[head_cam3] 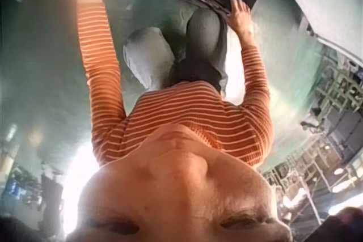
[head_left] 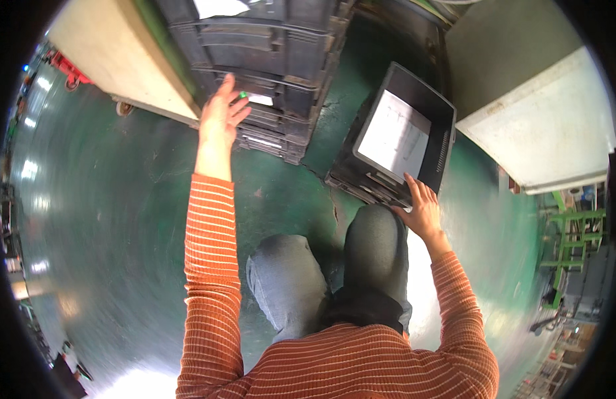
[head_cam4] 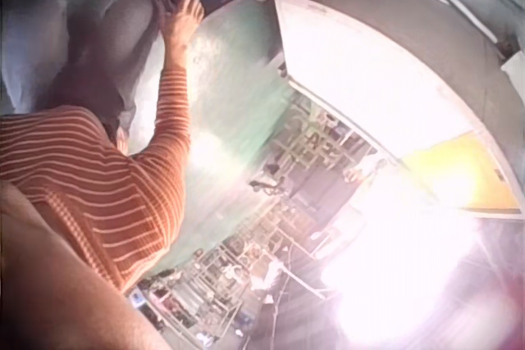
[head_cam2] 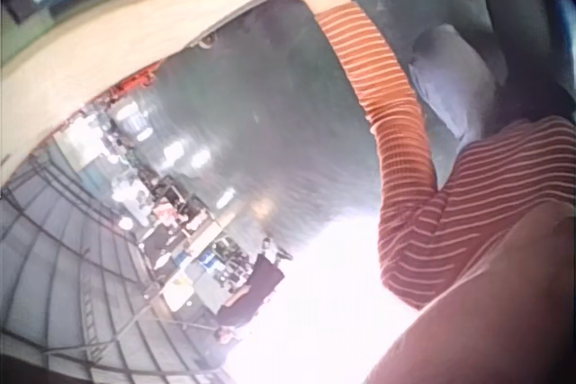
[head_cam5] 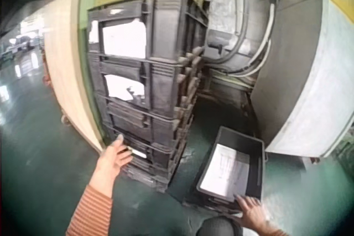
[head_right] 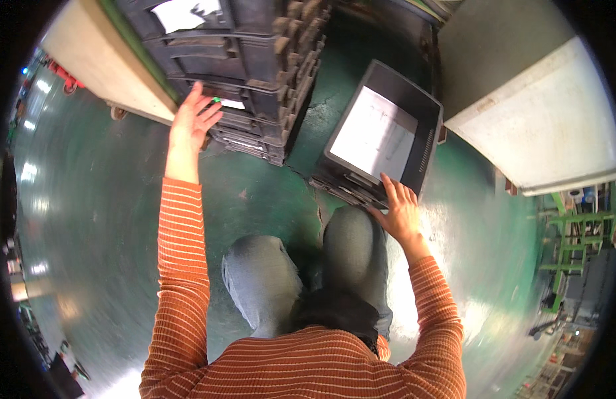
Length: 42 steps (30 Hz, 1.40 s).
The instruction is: The person walks through a warehouse, picks up a black plastic bin, and places it on a table. They then remove a label from the bin and place it on a stack of other bins. The person continues to organize bins and labels throughout the warehouse.
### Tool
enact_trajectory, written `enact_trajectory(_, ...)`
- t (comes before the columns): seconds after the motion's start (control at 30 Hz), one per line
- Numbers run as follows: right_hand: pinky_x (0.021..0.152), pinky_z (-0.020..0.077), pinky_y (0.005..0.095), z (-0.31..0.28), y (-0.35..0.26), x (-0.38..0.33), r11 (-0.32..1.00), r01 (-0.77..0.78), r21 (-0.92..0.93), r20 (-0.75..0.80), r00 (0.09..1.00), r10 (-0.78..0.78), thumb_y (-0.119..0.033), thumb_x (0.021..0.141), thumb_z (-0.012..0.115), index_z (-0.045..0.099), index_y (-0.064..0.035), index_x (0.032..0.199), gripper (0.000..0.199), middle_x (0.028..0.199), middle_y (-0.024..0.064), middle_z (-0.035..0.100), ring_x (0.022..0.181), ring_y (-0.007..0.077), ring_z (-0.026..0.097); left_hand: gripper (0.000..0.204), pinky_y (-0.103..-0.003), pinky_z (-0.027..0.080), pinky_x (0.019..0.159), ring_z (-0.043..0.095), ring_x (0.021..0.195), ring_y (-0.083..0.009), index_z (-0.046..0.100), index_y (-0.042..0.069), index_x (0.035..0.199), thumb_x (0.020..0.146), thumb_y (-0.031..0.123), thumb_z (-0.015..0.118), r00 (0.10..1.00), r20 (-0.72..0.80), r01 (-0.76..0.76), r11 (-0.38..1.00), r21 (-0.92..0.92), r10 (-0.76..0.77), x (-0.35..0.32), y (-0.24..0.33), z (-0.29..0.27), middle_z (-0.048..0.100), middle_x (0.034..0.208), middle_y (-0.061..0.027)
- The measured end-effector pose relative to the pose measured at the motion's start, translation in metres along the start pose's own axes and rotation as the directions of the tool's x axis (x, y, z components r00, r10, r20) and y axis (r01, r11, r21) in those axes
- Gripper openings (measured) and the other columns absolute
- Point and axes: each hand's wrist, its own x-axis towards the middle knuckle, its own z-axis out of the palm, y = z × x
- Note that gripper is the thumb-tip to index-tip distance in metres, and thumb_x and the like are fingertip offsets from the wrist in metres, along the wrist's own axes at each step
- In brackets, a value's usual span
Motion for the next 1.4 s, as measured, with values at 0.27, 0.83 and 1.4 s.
enact_trajectory(0.27, 0.072, 0.0442, 0.0346, 0.013, 0.010, 0.006, 1.000, -0.004, -0.010, -0.056, 0.998, 0.004, -0.017, 0.067, 0.070, 0.046, -0.0126, 0.117, 0.055, 0.089, 0.0040, 0.053, 0.082, 0.0203, 0.055, 0.021, -0.036, 0.048, 0.077, 0.057, 0.093, -0.0198, 0.048, 0.007, 0.098, 0.081, 0.014, 0.056, 0.992, 0.106, 0.081, 0.995, -0.055, -0.075, -0.083, -0.115, 0.041, 0.057, 0.095, -0.0082)
enact_trajectory(0.83, 0.057, 0.0482, 0.0338, -0.005, 0.109, 0.069, 0.979, 0.165, 0.116, -0.137, 0.979, -0.149, -0.023, 0.071, 0.065, 0.053, -0.0114, 0.109, 0.041, 0.082, 0.0046, 0.057, 0.072, 0.0234, 0.059, 0.033, -0.038, 0.039, 0.090, 0.050, 0.101, -0.0176, 0.049, 0.010, 0.109, 0.078, 0.009, 0.058, 0.606, 0.434, 0.660, 0.726, 0.195, -0.667, -0.038, -0.392, 0.179, 0.052, 0.111, -0.0026)
enact_trajectory(1.4, 0.094, 0.0351, 0.0401, -0.199, -0.078, 0.231, 0.120, 0.170, 0.978, -0.160, 0.983, -0.090, -0.050, 0.069, 0.068, 0.021, -0.0082, 0.139, 0.094, 0.135, 0.0256, 0.029, 0.122, 0.0295, 0.036, 0.034, -0.028, 0.038, 0.086, 0.046, 0.103, -0.0165, 0.044, 0.001, 0.115, 0.082, -0.006, 0.042, 0.267, 0.033, -0.875, 0.228, 0.427, 0.963, -0.096, 0.070, 0.111, 0.046, 0.117, -0.0092)
